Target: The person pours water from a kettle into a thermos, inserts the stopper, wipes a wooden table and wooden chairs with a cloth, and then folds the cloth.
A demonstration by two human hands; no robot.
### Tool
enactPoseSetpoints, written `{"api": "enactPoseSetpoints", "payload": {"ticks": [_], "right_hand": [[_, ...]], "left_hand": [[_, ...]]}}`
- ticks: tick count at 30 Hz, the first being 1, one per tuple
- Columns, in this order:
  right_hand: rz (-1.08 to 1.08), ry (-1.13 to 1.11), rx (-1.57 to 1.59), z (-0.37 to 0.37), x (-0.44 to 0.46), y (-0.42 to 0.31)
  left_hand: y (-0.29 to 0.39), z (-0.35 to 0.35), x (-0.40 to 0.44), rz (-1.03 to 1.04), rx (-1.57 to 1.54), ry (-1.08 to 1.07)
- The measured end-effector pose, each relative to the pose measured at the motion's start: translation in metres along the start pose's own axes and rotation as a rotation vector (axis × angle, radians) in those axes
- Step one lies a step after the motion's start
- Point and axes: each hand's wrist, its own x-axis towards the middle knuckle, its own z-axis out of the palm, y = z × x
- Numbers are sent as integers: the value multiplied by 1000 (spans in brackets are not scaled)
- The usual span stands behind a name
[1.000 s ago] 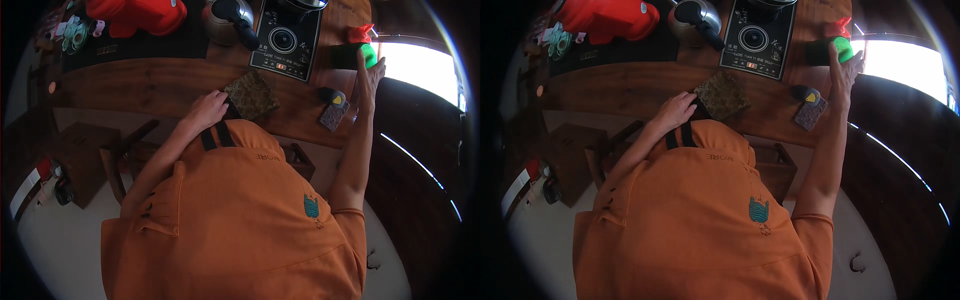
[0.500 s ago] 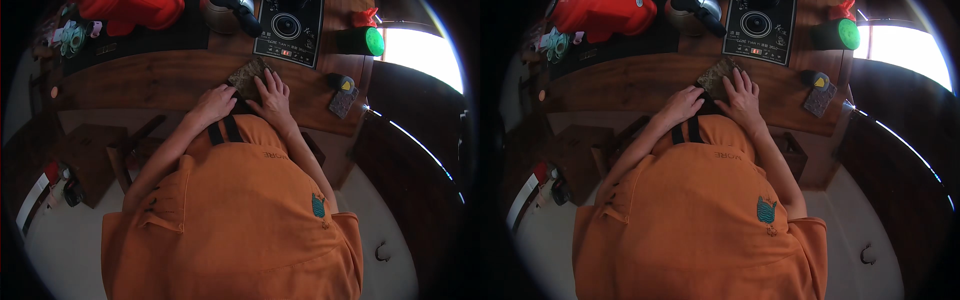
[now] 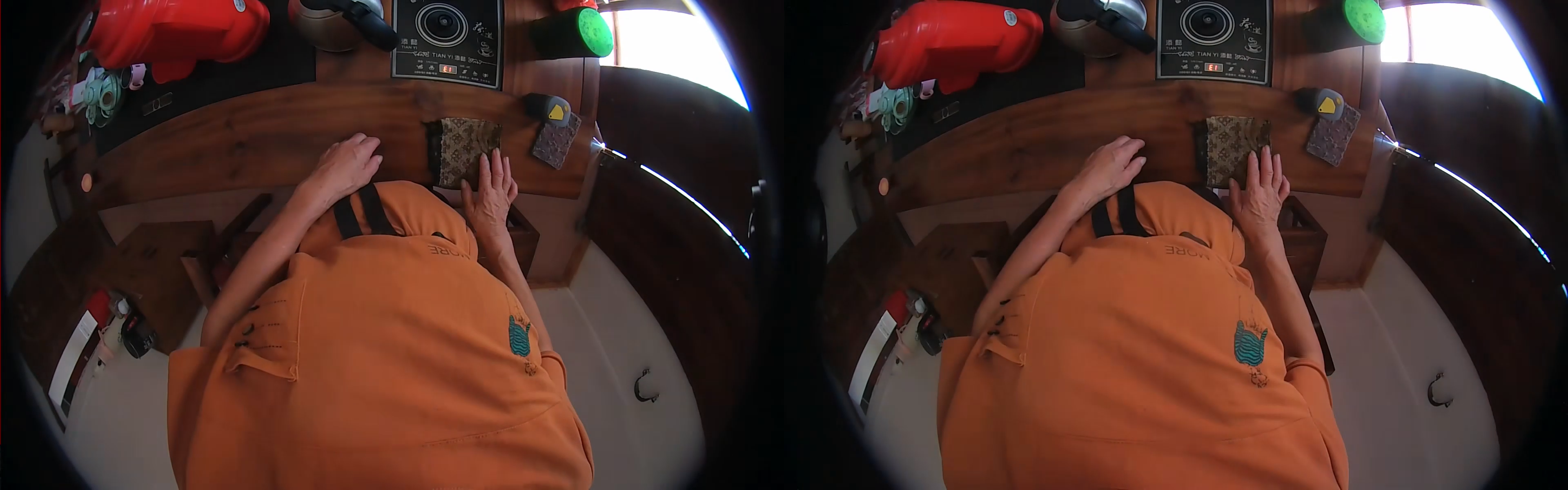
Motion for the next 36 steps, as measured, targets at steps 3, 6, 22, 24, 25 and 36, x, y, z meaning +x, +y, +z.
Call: {"api": "enactPoseSetpoints", "payload": {"ticks": [3,6,22,24,25,36], "right_hand": [[4,42,66,2,9,-4],[-38,10,37,14,26,-18],[-230,9,-13,35,57,-20],[-277,-2,-7,34,57,-34],[-303,-7,-4,35,57,-45],[-238,-6,-100,69,52,-170]], "left_hand": [[-3,7,1,72,3,101],[-3,6,-1,56,9,89],[-44,12,-47,-147,-139,156],[-52,8,-52,-159,-148,179],[-58,4,-57,-160,-153,184],[-165,-38,-129,-145,-208,283]]}}
